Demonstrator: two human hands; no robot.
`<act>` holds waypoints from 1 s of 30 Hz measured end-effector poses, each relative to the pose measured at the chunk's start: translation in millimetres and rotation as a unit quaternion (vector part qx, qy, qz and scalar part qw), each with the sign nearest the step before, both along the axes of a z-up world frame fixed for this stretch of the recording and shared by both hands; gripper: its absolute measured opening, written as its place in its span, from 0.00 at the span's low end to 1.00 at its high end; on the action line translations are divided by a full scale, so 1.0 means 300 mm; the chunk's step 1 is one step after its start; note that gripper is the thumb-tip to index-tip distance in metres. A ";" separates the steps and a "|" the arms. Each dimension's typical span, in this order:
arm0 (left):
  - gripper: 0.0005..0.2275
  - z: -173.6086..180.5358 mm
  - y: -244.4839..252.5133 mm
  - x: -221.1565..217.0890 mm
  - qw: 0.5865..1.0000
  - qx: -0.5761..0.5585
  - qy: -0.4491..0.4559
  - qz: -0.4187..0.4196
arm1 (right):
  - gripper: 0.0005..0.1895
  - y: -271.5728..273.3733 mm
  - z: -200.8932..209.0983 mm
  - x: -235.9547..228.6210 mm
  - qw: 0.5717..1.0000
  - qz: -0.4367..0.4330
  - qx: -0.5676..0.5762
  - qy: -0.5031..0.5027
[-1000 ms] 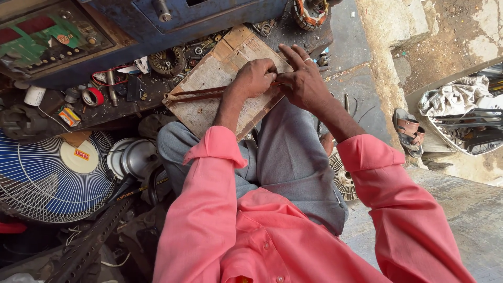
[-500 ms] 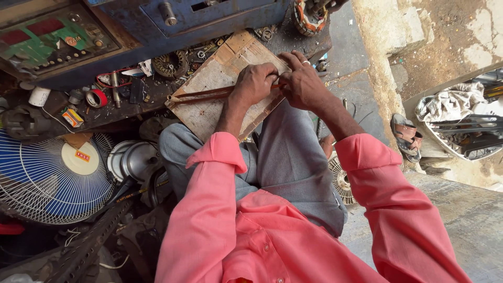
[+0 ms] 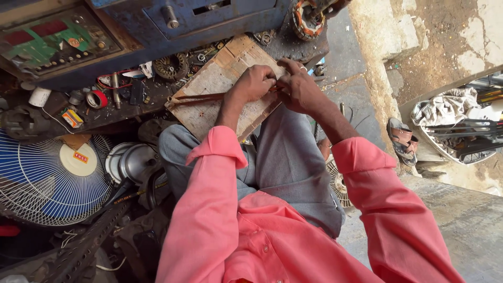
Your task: Winding copper wires onto a wooden frame and then preparing them for an electrical component.
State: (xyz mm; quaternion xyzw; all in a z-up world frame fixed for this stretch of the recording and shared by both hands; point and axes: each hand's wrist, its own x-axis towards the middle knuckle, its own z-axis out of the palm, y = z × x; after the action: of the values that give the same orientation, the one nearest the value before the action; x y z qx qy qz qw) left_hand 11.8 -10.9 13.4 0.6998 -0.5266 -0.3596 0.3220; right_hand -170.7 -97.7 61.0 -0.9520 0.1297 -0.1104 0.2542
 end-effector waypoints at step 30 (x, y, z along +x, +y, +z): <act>0.08 0.008 0.027 -0.022 0.999 -0.017 -0.025 0.024 | 0.09 -0.007 -0.092 0.040 0.991 -0.094 0.041 0.087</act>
State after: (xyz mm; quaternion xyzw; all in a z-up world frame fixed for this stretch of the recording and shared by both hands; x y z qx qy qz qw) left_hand 5.1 -2.9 15.7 0.7156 -0.5234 -0.3252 0.3290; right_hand -158.8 -99.9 33.5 -0.9303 0.2449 -0.0454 0.2692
